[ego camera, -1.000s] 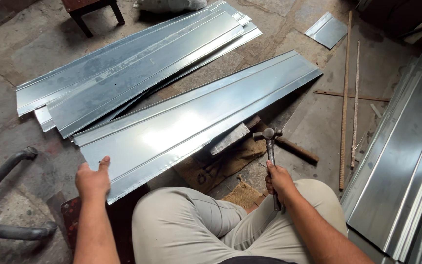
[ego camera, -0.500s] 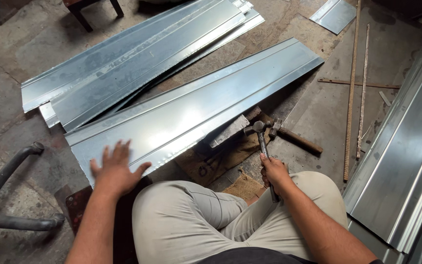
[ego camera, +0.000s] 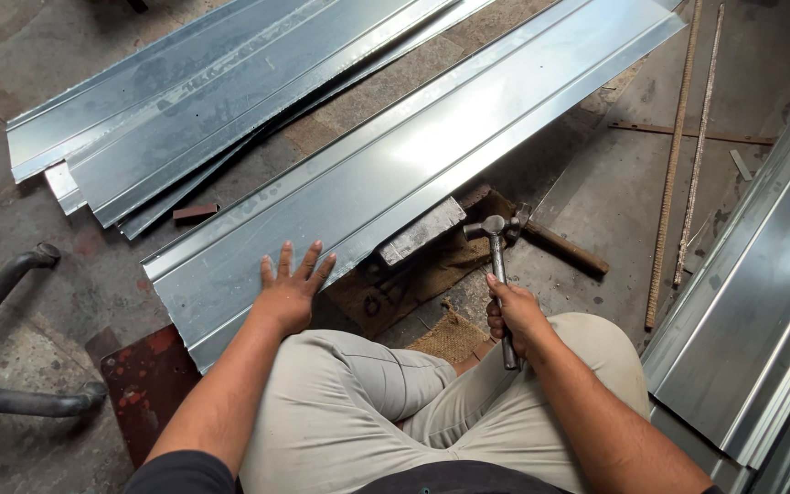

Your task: The person hammers the edge of a small metal sheet and then hammers the long edge of a larger metal panel while seated on the floor.

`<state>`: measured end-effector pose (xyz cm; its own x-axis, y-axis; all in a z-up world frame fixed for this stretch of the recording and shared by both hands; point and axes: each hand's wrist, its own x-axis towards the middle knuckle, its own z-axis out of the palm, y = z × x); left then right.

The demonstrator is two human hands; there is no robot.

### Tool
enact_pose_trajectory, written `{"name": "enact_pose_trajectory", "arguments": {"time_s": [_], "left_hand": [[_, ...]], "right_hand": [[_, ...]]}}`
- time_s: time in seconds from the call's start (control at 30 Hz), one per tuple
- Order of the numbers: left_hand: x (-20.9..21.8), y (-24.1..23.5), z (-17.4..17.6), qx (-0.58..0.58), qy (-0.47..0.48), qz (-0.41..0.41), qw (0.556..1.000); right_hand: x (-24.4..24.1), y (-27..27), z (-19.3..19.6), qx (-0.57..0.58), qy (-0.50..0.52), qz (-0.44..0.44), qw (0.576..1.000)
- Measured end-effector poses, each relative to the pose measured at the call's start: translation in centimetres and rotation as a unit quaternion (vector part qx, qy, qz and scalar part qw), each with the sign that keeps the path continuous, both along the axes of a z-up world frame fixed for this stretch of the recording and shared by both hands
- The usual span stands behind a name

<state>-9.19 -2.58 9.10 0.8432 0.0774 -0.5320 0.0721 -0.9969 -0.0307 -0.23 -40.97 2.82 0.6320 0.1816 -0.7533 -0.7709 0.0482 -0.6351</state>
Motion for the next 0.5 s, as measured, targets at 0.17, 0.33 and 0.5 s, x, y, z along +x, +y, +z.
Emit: {"name": "enact_pose_trajectory", "arguments": {"time_s": [0.17, 0.33, 0.5], "left_hand": [[1.2, 0.6, -3.4, -0.055, -0.04, -0.057, 0.996], [3.1, -0.6, -5.0, -0.008, -0.047, -0.091, 0.995], [3.4, -1.2, -4.5, -0.002, -0.022, -0.091, 0.996]], "right_hand": [[-0.1, 0.1, 0.2, -0.003, 0.001, 0.001, 1.0], [-0.2, 0.7, 0.2, -0.038, -0.063, 0.036, 0.997], [-1.6, 1.4, 1.8, -0.132, -0.151, 0.072, 0.977]]}}
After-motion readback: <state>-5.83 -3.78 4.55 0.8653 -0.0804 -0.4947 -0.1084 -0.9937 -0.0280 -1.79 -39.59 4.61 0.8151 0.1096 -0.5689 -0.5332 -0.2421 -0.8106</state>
